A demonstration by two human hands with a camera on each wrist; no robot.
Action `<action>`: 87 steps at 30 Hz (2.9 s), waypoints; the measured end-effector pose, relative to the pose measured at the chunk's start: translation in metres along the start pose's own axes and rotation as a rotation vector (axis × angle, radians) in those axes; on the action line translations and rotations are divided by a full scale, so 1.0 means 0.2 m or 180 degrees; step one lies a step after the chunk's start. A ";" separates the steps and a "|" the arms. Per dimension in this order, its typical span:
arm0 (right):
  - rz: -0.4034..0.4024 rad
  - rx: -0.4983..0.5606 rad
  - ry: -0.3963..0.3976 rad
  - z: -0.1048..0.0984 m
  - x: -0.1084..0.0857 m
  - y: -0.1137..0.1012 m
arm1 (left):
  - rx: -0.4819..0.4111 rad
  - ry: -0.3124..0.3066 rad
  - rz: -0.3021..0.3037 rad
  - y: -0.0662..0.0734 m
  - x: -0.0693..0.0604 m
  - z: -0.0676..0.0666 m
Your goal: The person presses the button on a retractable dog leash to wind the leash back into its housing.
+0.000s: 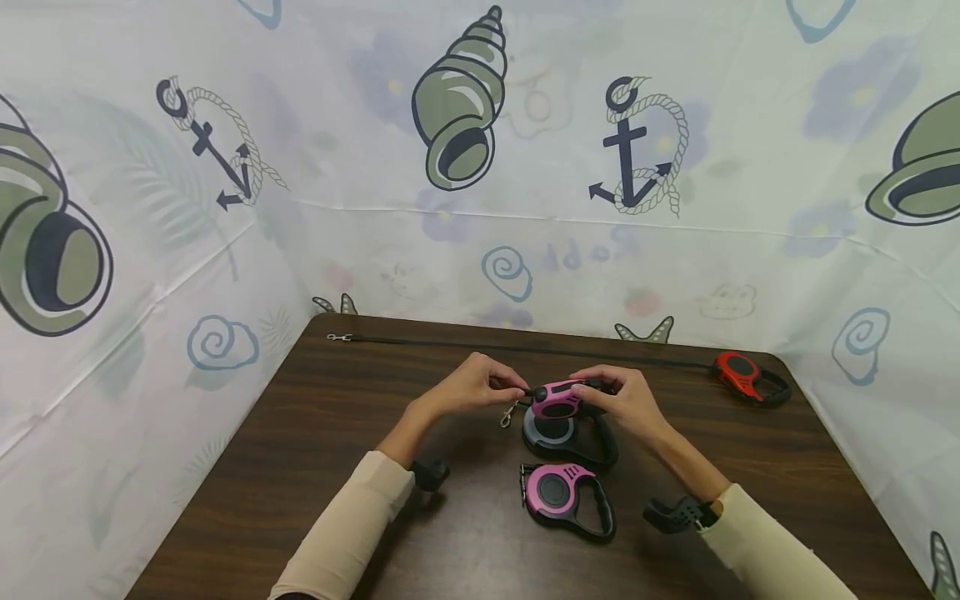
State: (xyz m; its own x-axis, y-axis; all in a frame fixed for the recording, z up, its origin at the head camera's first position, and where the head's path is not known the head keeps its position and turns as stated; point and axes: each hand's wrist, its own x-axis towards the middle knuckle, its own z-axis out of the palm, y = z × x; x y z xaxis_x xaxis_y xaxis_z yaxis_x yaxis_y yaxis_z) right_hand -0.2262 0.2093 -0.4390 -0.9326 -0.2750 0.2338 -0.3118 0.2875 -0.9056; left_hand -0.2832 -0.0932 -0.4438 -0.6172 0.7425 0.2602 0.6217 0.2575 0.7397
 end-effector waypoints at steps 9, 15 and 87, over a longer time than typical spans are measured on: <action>0.0124 -0.0097 0.0128 -0.01 0.03 0.00 | 0.0169 0.0325 -0.0062 -0.03 0.01 0.03; 0.0219 -0.0059 0.0220 -0.02 0.08 0.02 | 0.0093 0.0519 -0.0243 -0.06 0.03 0.06; 0.1054 -0.1024 0.0381 0.07 0.36 0.39 | 0.0608 0.0880 -0.1503 -0.40 0.19 0.10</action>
State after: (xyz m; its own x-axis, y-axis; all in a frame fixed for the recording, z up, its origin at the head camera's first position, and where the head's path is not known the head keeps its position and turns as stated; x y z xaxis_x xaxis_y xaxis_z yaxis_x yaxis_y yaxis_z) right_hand -0.3145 0.2001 -0.4980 -0.9998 -0.0184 0.0073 -0.0171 0.6166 -0.7871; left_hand -0.3463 -0.0737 -0.5057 -0.9360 0.3374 0.1008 0.3085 0.6478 0.6965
